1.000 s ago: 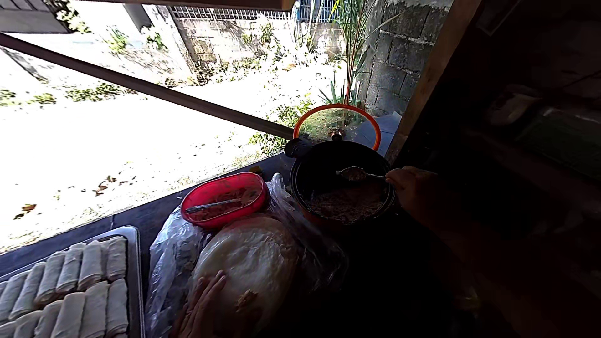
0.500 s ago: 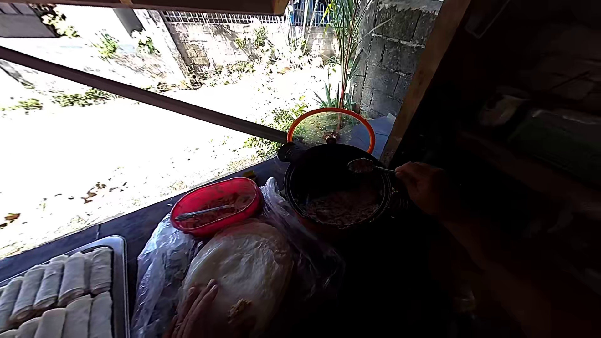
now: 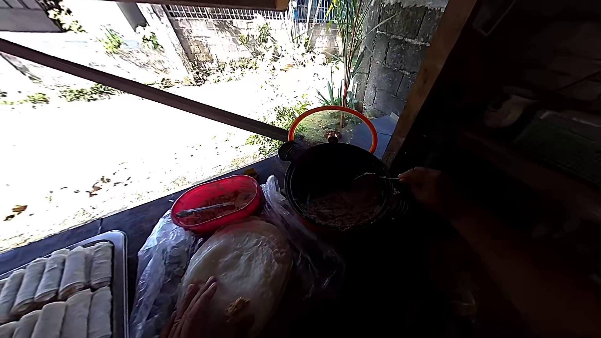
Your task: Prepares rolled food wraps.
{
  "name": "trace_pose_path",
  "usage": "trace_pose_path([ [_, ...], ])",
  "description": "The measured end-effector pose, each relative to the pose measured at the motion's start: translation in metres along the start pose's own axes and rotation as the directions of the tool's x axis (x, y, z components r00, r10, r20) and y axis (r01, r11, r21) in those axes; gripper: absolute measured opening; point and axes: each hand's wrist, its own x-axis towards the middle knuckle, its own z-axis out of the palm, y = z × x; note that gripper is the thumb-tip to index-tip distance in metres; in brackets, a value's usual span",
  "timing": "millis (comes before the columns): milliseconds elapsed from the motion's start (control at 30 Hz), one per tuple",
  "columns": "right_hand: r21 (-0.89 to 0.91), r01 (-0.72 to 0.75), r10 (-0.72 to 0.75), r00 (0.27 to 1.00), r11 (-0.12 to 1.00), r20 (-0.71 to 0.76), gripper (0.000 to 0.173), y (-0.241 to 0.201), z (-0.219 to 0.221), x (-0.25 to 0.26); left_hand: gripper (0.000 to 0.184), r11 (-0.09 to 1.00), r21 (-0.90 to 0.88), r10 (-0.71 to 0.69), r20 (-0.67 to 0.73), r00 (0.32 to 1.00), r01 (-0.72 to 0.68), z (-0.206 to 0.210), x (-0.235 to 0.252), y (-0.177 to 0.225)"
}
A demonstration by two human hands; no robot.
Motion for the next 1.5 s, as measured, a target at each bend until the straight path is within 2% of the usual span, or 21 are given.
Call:
trace_pose_path([
  [100,-0.007,-0.016,0.017,0.999,1.000,0.033,0.031,-0.003,0.005,-0.004,0.096,1.000,0.008,-0.004,0.010,1.000,0.004,-0.001,-0.004,-0.001],
  [167,-0.002,-0.027,0.027,1.000,1.000,0.003,0.030,-0.005,0.000,-0.001,0.095,1.000,0.011,-0.001,0.008,1.000,0.001,0.000,-0.001,-0.001],
  [267,0.012,-0.092,0.092,0.996,0.996,0.002,0.029,-0.021,-0.027,0.003,0.092,0.999,0.029,0.014,-0.037,0.999,-0.013,0.001,0.002,0.009],
  [400,0.034,-0.093,0.094,0.995,0.995,-0.039,0.033,-0.058,-0.048,0.012,0.092,0.999,0.036,-0.019,-0.053,0.998,0.021,-0.001,0.002,0.011],
  [567,0.205,0.131,-0.129,0.991,0.970,-0.025,0.030,-0.149,-0.050,0.022,0.094,0.998,0.041,-0.045,-0.045,0.998,0.047,0.002,0.002,0.011],
  [667,0.255,0.253,-0.270,0.962,0.933,0.035,0.028,-0.206,-0.018,0.021,0.093,0.997,0.029,-0.064,-0.035,0.997,0.065,0.004,0.003,0.012],
  [767,0.252,0.329,-0.359,0.930,0.910,0.080,0.026,-0.237,0.025,0.016,0.092,0.997,0.016,-0.080,-0.024,0.997,0.080,0.002,0.005,0.013],
  [933,0.197,0.428,-0.455,0.883,0.882,0.114,0.024,-0.252,0.057,0.011,0.090,0.998,0.019,-0.061,-0.033,0.998,0.062,0.005,0.005,0.011],
  [1100,0.078,0.451,-0.457,0.879,0.889,0.135,0.024,-0.242,0.046,0.016,0.089,0.997,0.024,-0.066,-0.030,0.997,0.067,0.007,0.006,0.011],
  [1200,0.095,0.429,-0.437,0.893,0.898,0.103,0.026,-0.242,0.036,0.016,0.089,0.997,0.016,-0.071,-0.026,0.997,0.072,0.006,0.007,0.013],
  [1333,0.159,0.433,-0.452,0.886,0.887,0.108,0.025,-0.262,0.037,0.007,0.090,0.997,0.024,-0.068,-0.012,0.998,0.068,0.005,0.007,0.013],
  [1500,0.075,0.453,-0.459,0.877,0.888,0.144,0.023,-0.262,0.047,0.003,0.090,0.998,0.042,-0.050,-0.033,0.998,0.051,0.007,0.006,0.010],
])
